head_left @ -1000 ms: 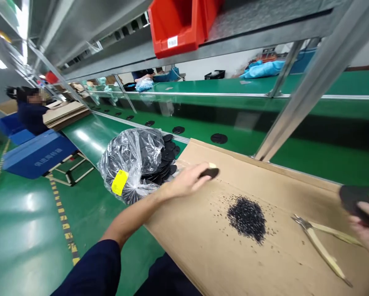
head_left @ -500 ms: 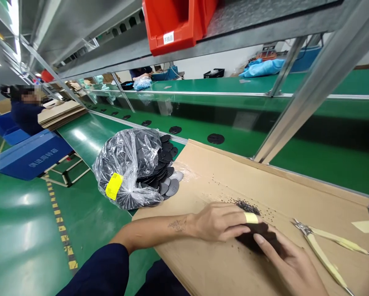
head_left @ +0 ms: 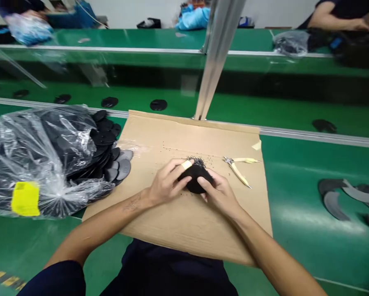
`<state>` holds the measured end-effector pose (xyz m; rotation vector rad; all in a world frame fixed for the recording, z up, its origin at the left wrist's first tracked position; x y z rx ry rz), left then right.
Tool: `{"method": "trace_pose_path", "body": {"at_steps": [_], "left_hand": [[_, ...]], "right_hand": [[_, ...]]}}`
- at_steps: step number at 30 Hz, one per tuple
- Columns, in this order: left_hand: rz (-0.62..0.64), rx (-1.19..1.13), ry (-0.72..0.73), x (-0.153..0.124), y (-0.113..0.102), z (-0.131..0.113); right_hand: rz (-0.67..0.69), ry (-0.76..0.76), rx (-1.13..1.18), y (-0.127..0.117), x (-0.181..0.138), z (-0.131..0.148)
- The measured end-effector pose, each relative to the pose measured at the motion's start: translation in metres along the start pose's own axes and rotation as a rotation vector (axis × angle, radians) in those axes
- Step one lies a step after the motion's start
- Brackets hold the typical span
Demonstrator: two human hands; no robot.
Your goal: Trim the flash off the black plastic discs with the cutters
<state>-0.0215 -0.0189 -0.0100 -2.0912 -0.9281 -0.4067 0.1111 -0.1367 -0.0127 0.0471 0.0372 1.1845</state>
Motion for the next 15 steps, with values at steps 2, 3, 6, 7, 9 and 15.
{"method": "trace_pose_path", "body": {"at_steps": [2,3,6,7,9,15], "left_hand": [[0.005,0.011,-0.003,-0.0019,-0.0014,-0.0006],[0.006,0.020,-0.002,-0.0026,-0.0018,-0.0013],[0.014,0.049,-0.006,-0.0038,-0.0014,-0.0027],[0.020,0.059,-0.006,-0.0041,-0.0006,-0.0028],[0.032,0.081,0.004,-0.0047,0.0013,-0.0028],[0.050,0.073,-0.009,-0.0044,0.0049,-0.0021]], "right_hand": [[0.010,0.012,0.045,0.0027,-0.0019,-0.0011],[0.014,0.012,0.053,0.0037,-0.0027,-0.0014],[0.023,-0.004,0.037,0.0052,-0.0042,-0.0020],[0.027,-0.010,0.025,0.0052,-0.0044,-0.0021],[0.033,-0.018,0.005,0.0046,-0.0044,-0.0023],[0.041,-0.024,-0.020,0.0011,-0.0047,-0.0018]]}}
Point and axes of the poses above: each hand's wrist, its own x-axis towards the middle knuckle, its own y-axis out of the palm, z = x × y, the point moved 3 cm from there along x, towards the middle knuckle, and after that the axes turned 12 degrees about -y, right-handed, at the moved point
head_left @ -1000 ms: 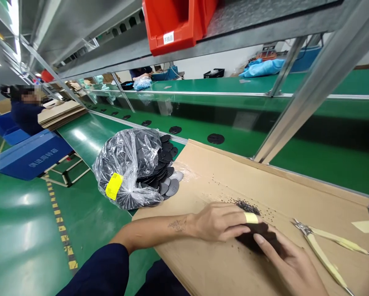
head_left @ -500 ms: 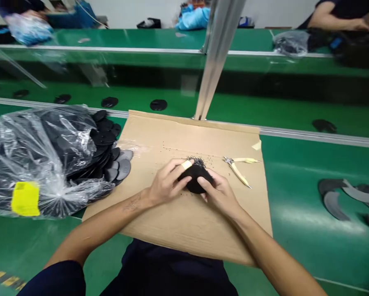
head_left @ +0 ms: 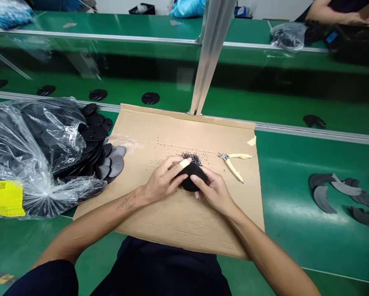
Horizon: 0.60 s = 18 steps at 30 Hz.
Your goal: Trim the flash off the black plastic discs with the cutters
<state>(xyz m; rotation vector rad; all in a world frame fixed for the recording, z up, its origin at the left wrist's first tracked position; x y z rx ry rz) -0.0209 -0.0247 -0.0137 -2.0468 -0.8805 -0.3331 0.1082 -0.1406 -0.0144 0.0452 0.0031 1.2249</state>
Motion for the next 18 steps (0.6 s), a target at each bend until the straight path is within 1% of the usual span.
{"method": "trace_pose_path", "body": {"at_steps": [11,16,18], "left_hand": [[0.011,-0.046,-0.019,-0.0003,0.0001,-0.0017],[0.012,-0.076,-0.037,-0.0003,0.0004,-0.0019],[0.012,-0.076,-0.037,-0.0002,0.0000,-0.0022]], "right_hand": [[-0.042,-0.002,-0.012,-0.0023,-0.0019,0.0025],[-0.119,-0.018,-0.074,-0.0027,-0.0040,0.0016],[-0.122,-0.025,-0.113,-0.0029,-0.0051,-0.0001]]}}
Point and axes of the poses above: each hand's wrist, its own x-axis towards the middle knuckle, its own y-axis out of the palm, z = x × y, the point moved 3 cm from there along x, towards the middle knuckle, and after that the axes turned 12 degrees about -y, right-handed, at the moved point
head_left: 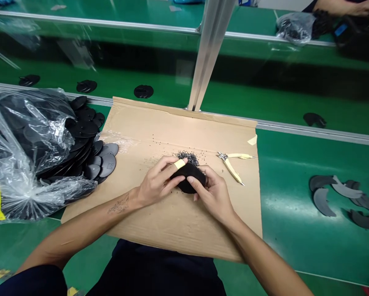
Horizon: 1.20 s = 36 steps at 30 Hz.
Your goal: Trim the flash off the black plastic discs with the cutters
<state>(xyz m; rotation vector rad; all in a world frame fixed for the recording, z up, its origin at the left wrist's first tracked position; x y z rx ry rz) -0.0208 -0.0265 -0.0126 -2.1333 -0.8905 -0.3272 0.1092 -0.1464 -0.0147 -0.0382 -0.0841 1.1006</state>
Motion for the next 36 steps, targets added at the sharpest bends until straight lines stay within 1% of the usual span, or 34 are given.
{"method": "trace_pose_path", "body": {"at_steps": [4,9,12,14,16,18,22,25,29,34,36], "left_hand": [[0.006,-0.003,0.008,0.000,0.000,-0.001],[0.010,-0.009,-0.003,-0.001,0.000,-0.001],[0.008,-0.103,-0.096,0.002,-0.002,0.001],[0.041,-0.200,-0.153,0.005,-0.003,0.003],[0.090,-0.277,-0.164,0.007,-0.004,0.003],[0.107,-0.309,-0.146,0.009,-0.006,0.002],[0.082,-0.267,-0.046,0.011,-0.010,0.000],[0.101,-0.245,0.014,0.013,-0.012,-0.002],[0.133,-0.232,0.061,0.016,-0.015,-0.004],[0.115,-0.210,0.111,0.014,-0.016,-0.007],[0.128,-0.200,0.114,0.013,-0.015,-0.008]], "right_hand": [[0.041,-0.039,-0.051,0.000,-0.001,-0.003],[0.045,-0.087,-0.129,-0.002,-0.002,-0.002],[0.044,-0.195,-0.240,-0.003,-0.003,0.004],[0.046,-0.270,-0.304,-0.002,-0.004,0.007],[0.060,-0.322,-0.346,-0.001,-0.005,0.009],[0.070,-0.375,-0.379,-0.001,-0.005,0.010],[0.095,-0.506,-0.429,-0.002,-0.006,0.014],[0.108,-0.574,-0.459,-0.004,-0.006,0.015],[0.122,-0.665,-0.445,-0.002,-0.006,0.016],[0.141,-0.672,-0.445,0.000,-0.006,0.017],[0.154,-0.688,-0.467,0.000,-0.006,0.017]]}}
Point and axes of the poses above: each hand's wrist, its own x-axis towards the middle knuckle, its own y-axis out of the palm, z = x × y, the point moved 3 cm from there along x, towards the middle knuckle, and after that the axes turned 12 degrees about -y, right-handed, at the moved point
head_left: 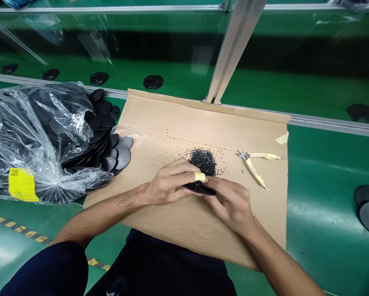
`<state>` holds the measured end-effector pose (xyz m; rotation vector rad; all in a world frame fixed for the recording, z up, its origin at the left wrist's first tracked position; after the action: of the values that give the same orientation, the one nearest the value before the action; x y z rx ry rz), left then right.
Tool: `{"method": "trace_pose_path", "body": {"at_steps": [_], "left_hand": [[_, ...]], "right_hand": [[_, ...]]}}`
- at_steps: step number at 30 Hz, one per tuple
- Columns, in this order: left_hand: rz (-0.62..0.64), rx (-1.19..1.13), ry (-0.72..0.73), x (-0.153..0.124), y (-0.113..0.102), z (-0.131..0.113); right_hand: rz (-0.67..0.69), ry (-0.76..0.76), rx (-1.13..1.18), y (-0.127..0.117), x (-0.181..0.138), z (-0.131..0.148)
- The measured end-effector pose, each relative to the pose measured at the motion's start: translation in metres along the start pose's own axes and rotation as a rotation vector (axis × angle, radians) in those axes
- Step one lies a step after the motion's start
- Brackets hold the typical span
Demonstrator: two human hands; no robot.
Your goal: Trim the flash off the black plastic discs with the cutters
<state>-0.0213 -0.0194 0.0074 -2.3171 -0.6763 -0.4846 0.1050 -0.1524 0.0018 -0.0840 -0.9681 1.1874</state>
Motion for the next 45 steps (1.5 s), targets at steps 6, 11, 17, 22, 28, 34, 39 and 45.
{"method": "trace_pose_path", "body": {"at_steps": [6,11,17,22,28,34,39,45], "left_hand": [[-0.021,-0.064,0.006,-0.002,0.001,-0.001],[-0.011,-0.076,-0.002,-0.003,0.003,-0.001],[-0.041,-0.110,-0.035,-0.004,0.002,-0.001],[-0.005,-0.085,-0.019,-0.005,0.003,-0.002],[-0.028,-0.098,-0.039,-0.007,0.003,-0.003],[0.087,-0.320,-0.146,-0.002,0.001,-0.001],[0.227,-0.602,-0.425,0.001,0.000,0.008],[0.258,-0.685,-0.534,-0.001,0.005,0.013]], "right_hand": [[-0.018,-0.073,-0.039,0.000,-0.002,-0.003],[-0.001,-0.079,-0.030,0.000,-0.002,-0.003],[0.010,-0.073,0.018,-0.001,-0.001,-0.002],[0.026,-0.057,0.009,-0.002,-0.001,-0.003],[0.024,-0.073,0.081,-0.002,0.001,-0.001],[-0.021,-0.023,0.126,-0.004,0.001,-0.002],[-0.048,0.064,0.213,-0.005,0.003,-0.004],[-0.081,0.167,0.210,-0.002,0.004,-0.004]]}}
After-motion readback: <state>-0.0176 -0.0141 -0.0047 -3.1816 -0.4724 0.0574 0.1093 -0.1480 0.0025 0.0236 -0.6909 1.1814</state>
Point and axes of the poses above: each hand's wrist, its own x-axis towards the middle knuckle, its own y-axis out of the palm, z = x × y, the point moved 3 cm from there along x, towards the middle knuckle, and after that the axes turned 12 degrees about -y, right-handed, at the moved point
